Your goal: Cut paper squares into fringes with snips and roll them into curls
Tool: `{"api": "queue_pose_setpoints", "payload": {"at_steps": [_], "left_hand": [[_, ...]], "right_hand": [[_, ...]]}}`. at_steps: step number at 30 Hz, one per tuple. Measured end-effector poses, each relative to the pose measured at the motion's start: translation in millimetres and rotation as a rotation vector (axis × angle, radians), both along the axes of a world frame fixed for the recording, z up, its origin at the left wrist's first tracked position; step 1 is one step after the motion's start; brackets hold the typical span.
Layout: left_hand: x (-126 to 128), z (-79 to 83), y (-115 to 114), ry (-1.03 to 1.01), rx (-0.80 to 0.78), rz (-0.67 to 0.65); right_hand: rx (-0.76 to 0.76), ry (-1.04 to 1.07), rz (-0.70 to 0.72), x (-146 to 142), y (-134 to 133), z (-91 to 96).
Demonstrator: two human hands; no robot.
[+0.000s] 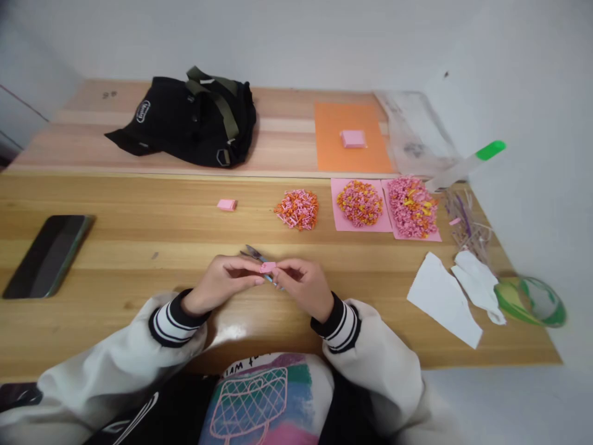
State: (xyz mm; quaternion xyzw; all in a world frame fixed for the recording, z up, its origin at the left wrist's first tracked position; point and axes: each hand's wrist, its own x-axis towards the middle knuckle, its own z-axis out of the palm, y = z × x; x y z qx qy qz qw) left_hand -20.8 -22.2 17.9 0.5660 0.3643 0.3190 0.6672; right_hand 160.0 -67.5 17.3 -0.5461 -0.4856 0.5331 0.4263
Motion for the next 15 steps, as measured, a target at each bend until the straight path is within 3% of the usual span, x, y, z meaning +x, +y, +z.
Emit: {"api": "queue_pose_setpoints", "payload": {"at_steps": [15], "left_hand": [[-2.1,-3.1,7.9,0.031,0.005,-0.104]], "right_hand": [[0.029,-0.009,0.001,0.6,0.6,-0.3]]}}
